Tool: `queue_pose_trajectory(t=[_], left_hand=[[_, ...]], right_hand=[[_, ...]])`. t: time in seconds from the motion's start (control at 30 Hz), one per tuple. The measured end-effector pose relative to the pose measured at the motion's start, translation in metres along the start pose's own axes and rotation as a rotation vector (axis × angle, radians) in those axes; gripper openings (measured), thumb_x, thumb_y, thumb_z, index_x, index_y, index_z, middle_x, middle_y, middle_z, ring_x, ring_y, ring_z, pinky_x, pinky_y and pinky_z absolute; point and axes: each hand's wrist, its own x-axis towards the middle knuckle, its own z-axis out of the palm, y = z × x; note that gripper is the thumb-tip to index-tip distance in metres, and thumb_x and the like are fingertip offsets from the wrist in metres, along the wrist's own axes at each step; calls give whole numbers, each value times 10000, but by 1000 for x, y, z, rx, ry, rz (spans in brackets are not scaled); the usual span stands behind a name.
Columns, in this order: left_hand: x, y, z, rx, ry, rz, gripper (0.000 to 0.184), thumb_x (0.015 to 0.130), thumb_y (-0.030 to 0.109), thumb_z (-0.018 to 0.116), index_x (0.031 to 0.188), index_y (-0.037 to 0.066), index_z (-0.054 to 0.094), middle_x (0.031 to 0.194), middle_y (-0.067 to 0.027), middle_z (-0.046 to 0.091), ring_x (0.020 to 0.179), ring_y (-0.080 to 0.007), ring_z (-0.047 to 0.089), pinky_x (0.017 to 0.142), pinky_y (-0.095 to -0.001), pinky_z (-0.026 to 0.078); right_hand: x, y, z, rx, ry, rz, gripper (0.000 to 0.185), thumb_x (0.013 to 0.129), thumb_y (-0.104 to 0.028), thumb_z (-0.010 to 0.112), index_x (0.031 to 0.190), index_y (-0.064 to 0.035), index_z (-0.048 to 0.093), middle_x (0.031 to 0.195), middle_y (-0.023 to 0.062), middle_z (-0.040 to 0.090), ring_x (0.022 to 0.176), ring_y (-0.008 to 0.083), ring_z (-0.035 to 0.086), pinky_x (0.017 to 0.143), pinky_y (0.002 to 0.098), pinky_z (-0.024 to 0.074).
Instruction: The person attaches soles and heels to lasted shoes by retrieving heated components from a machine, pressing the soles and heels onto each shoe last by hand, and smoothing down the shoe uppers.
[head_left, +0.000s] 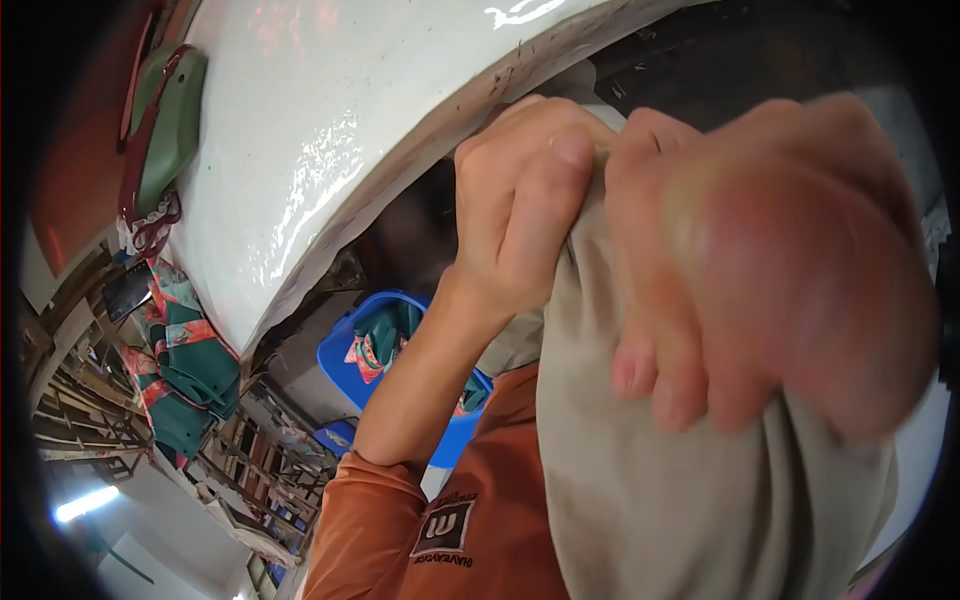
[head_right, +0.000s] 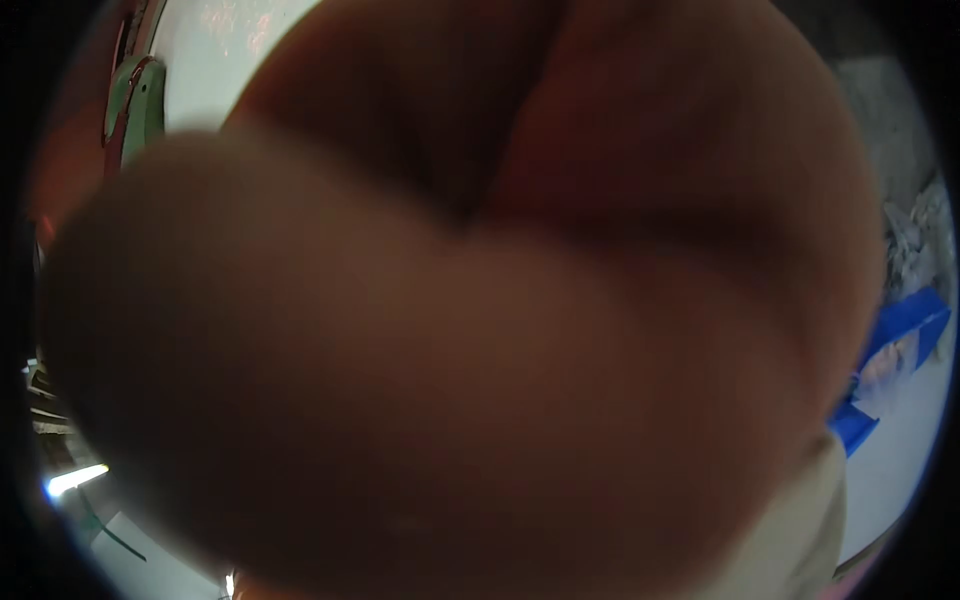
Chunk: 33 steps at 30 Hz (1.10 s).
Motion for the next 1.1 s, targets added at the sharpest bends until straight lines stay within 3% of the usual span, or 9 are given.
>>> queue_pose_trajectory(t=[0.2,0.23,0.4,0.43,0.53,0.7,0.8,0.87,1.1], left_hand=[[2,8,20,-153,-14,-228,384,1003,225,380,1053,-65,627,1044,-144,676,942,-214,625,870,-315,471],[0,14,25,-165,-27,-184,384,1003,225,380,1053,-65,627,1044,-144,676,942,-214,625,870,-315,471],[-23,8,27,20,71,-518,437,1034,244,361,1260,-67,568,1259,-151,615,1138,-210,585,990,-317,427],[-31,22,33,-179,181,-386,405,1021,188,400,1312,-52,547,1295,-165,600,1185,-218,570,1012,-327,417],[-55,34,17,131,123,-246,352,994,101,462,1300,-42,562,1264,-156,624,1164,-222,590,1005,-328,429],[-87,49,-25,48,400,-192,260,989,54,489,1198,-52,601,1136,-157,669,1074,-236,643,969,-371,504],[-88,60,-67,72,581,-126,229,985,31,495,1167,-53,608,1103,-152,669,1024,-213,652,936,-338,520],[-86,63,-97,111,679,-152,264,1007,139,486,1174,-30,601,1100,-165,663,980,-234,665,859,-349,548],[-73,49,-169,-122,920,-289,280,993,151,513,1226,1,554,1130,-161,651,925,-221,670,746,-318,570]], right_hand=[[-3,-21,1,-21,1,-28,503,945,-202,549,468,-43,532,497,97,563,521,169,592,565,269,481],[0,-19,-2,-71,-1,-59,500,948,-207,550,476,-41,536,504,95,568,526,165,594,571,266,480],[4,-6,-14,-142,23,-131,488,953,-227,556,506,-31,564,546,108,606,563,165,616,580,269,479],[4,-4,-17,-140,79,-107,467,957,-233,553,542,-19,589,583,117,629,581,167,625,594,268,483],[7,3,-38,-156,233,-146,435,966,-249,542,630,9,641,665,133,673,626,169,640,626,271,493],[-18,3,-80,-123,681,-192,436,987,-302,502,822,48,705,855,168,725,764,187,669,762,317,521],[-37,2,-93,-284,656,-401,442,995,-302,485,844,49,707,875,176,725,797,217,688,816,344,523],[-47,-7,-98,-283,640,-412,447,998,-304,479,846,49,706,872,179,724,812,230,694,826,355,524],[-50,-24,-102,-261,656,-400,451,1007,-290,468,809,44,698,837,185,717,822,262,703,836,373,533]])
